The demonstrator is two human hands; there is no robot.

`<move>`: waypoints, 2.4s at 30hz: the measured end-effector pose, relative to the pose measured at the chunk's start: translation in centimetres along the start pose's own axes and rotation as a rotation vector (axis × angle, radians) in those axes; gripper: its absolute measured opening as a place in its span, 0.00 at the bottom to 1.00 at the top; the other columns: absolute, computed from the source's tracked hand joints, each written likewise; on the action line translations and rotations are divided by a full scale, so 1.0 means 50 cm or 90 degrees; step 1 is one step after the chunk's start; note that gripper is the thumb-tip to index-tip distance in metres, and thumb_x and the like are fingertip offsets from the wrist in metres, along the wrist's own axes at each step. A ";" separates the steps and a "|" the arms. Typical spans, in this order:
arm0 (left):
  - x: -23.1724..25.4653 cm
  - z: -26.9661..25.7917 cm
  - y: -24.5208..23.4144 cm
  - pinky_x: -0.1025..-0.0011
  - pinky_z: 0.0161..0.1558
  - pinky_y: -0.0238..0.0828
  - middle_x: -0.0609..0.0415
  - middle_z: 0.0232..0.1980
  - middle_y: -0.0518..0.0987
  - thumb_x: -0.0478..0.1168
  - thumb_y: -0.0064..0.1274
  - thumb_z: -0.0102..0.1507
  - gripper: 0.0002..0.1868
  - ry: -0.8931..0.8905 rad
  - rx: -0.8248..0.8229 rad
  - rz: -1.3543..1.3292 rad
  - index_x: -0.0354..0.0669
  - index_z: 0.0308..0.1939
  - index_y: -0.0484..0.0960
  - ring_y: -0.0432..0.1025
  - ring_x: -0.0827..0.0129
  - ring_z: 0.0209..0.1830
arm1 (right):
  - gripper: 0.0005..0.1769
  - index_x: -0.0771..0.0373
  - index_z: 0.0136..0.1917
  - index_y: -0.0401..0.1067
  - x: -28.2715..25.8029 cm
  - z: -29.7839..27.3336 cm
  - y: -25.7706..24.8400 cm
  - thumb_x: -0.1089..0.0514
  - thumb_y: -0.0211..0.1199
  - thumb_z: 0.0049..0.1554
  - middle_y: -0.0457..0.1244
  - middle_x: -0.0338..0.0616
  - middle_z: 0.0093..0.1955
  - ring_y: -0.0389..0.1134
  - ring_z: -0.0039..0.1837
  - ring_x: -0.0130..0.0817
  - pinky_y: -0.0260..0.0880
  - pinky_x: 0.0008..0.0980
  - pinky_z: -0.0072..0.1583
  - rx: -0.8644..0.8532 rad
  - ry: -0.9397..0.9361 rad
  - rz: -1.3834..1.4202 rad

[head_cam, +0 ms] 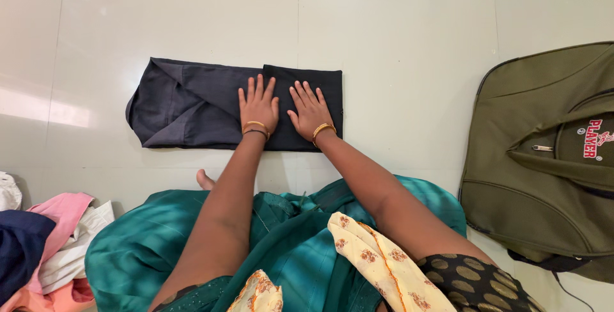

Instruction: The person folds a dark long-sleeved shirt on a tiled floor. They smooth the fabric, fold the sleeves inward, fold the shirt in half lengthwise, and then fold it into a compact rectangle. The shirt is placed on the floor next to a green backpack.

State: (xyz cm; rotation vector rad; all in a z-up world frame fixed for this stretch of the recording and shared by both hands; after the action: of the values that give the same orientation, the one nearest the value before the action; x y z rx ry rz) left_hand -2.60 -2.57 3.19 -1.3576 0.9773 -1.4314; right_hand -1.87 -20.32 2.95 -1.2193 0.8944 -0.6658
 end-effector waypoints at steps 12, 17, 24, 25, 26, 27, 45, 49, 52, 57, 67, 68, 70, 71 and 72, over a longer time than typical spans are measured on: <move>-0.012 0.000 0.011 0.47 0.78 0.34 0.53 0.83 0.54 0.50 0.39 0.71 0.31 0.002 0.004 0.011 0.60 0.79 0.59 0.43 0.55 0.83 | 0.41 0.60 0.81 0.50 0.052 0.022 -0.016 0.35 0.49 0.65 0.43 0.46 0.85 0.39 0.85 0.44 0.36 0.49 0.80 -0.020 0.156 0.050; -0.009 0.000 0.006 0.48 0.78 0.33 0.54 0.83 0.52 0.51 0.37 0.71 0.31 -0.007 -0.011 0.012 0.61 0.80 0.58 0.42 0.55 0.83 | 0.42 0.58 0.83 0.48 0.099 0.019 -0.008 0.34 0.47 0.65 0.41 0.42 0.86 0.37 0.86 0.41 0.35 0.51 0.80 -0.038 0.216 0.015; -0.016 0.000 0.025 0.49 0.78 0.33 0.55 0.84 0.52 0.50 0.37 0.71 0.31 -0.013 -0.005 0.018 0.62 0.80 0.57 0.41 0.56 0.84 | 0.43 0.58 0.83 0.45 0.162 0.008 -0.034 0.35 0.49 0.65 0.37 0.47 0.86 0.34 0.86 0.43 0.36 0.54 0.80 -0.076 0.328 0.010; -0.018 0.001 0.028 0.48 0.78 0.34 0.55 0.83 0.52 0.51 0.38 0.71 0.31 -0.008 -0.009 0.021 0.62 0.80 0.56 0.42 0.56 0.83 | 0.42 0.57 0.82 0.48 0.157 0.004 -0.041 0.37 0.53 0.63 0.38 0.50 0.85 0.34 0.84 0.48 0.37 0.53 0.78 -0.097 0.335 0.017; -0.017 0.006 0.030 0.48 0.77 0.34 0.54 0.83 0.52 0.51 0.38 0.71 0.31 -0.007 -0.012 0.021 0.61 0.80 0.56 0.42 0.55 0.83 | 0.41 0.57 0.80 0.51 0.152 -0.002 -0.053 0.40 0.57 0.61 0.39 0.54 0.84 0.35 0.82 0.54 0.39 0.51 0.77 -0.119 0.339 0.021; -0.017 0.010 0.029 0.47 0.77 0.35 0.53 0.83 0.52 0.51 0.38 0.71 0.31 -0.007 -0.015 0.021 0.61 0.79 0.55 0.42 0.54 0.82 | 0.40 0.56 0.78 0.54 0.143 -0.008 -0.064 0.42 0.61 0.58 0.40 0.58 0.82 0.35 0.81 0.59 0.40 0.50 0.75 -0.140 0.344 0.026; -0.069 -0.130 -0.105 0.56 0.61 0.70 0.40 0.66 0.71 0.48 0.55 0.63 0.26 -0.251 -0.365 0.092 0.40 0.62 0.75 0.68 0.48 0.66 | 0.30 0.56 0.67 0.73 0.016 -0.105 -0.052 0.38 0.65 0.58 0.62 0.55 0.68 0.64 0.69 0.54 0.64 0.44 0.69 -0.412 0.074 0.101; -0.052 -0.117 0.001 0.60 0.57 0.75 0.37 0.63 0.73 0.41 0.48 0.68 0.18 -0.197 -0.242 0.119 0.34 0.59 0.77 0.72 0.47 0.63 | 0.26 0.54 0.63 0.78 0.097 -0.069 -0.068 0.41 0.65 0.56 0.67 0.52 0.64 0.68 0.66 0.50 0.67 0.43 0.68 -0.383 0.142 0.168; -0.022 -0.101 0.038 0.61 0.50 0.80 0.37 0.59 0.76 0.38 0.46 0.68 0.17 -0.138 -0.235 0.133 0.31 0.57 0.76 0.76 0.50 0.57 | 0.24 0.57 0.62 0.78 0.139 -0.045 -0.088 0.45 0.67 0.56 0.68 0.51 0.63 0.69 0.64 0.50 0.68 0.43 0.67 -0.302 0.217 0.203; 0.016 -0.074 0.045 0.55 0.45 0.78 0.38 0.52 0.79 0.35 0.41 0.67 0.12 0.062 -0.218 0.030 0.37 0.52 0.74 0.79 0.49 0.46 | 0.21 0.63 0.61 0.76 0.176 -0.014 -0.108 0.55 0.70 0.55 0.66 0.55 0.62 0.68 0.61 0.53 0.69 0.44 0.62 0.009 0.226 0.240; 0.157 0.054 0.132 0.51 0.48 0.75 0.37 0.52 0.80 0.38 0.40 0.68 0.12 -0.093 -0.163 -0.162 0.40 0.51 0.75 0.77 0.43 0.48 | 0.07 0.60 0.49 0.79 0.105 0.013 -0.181 0.59 0.67 0.56 0.71 0.44 0.50 0.73 0.50 0.39 0.73 0.37 0.52 0.175 0.259 0.341; 0.170 0.075 0.141 0.52 0.50 0.74 0.36 0.52 0.80 0.40 0.43 0.68 0.12 -0.120 -0.171 -0.213 0.38 0.51 0.76 0.77 0.43 0.49 | 0.07 0.61 0.49 0.79 0.109 0.015 -0.185 0.59 0.66 0.57 0.71 0.44 0.49 0.73 0.49 0.39 0.73 0.37 0.51 0.183 0.257 0.351; 0.190 0.114 0.159 0.54 0.54 0.72 0.35 0.51 0.81 0.44 0.49 0.68 0.15 -0.176 -0.186 -0.313 0.35 0.50 0.77 0.75 0.43 0.52 | 0.06 0.61 0.48 0.79 0.118 0.017 -0.187 0.60 0.65 0.58 0.71 0.44 0.50 0.73 0.49 0.39 0.74 0.35 0.49 0.213 0.246 0.370; 0.205 0.122 0.165 0.56 0.53 0.73 0.37 0.50 0.82 0.42 0.48 0.67 0.13 -0.133 -0.172 -0.413 0.35 0.49 0.78 0.77 0.45 0.51 | 0.06 0.61 0.48 0.79 0.124 0.017 -0.185 0.60 0.64 0.58 0.71 0.44 0.50 0.74 0.49 0.39 0.75 0.34 0.49 0.235 0.238 0.378; 0.215 0.129 0.165 0.58 0.53 0.74 0.40 0.48 0.83 0.40 0.48 0.66 0.12 -0.089 -0.154 -0.511 0.36 0.48 0.80 0.78 0.48 0.50 | 0.06 0.61 0.48 0.79 0.127 0.021 -0.183 0.60 0.63 0.59 0.71 0.44 0.51 0.74 0.49 0.38 0.76 0.33 0.49 0.259 0.227 0.387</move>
State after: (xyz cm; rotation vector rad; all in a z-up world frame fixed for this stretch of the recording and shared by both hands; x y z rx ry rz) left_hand 4.72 -14.93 -1.17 -2.1479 0.5284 -1.7844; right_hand 2.55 -27.27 10.57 -0.4275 1.2788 -0.5353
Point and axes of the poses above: each hand's wrist, its own z-axis towards the middle knuckle, its own y-axis out of the palm, x = y × z, the point moved 1 cm from there along z, towards the middle knuckle
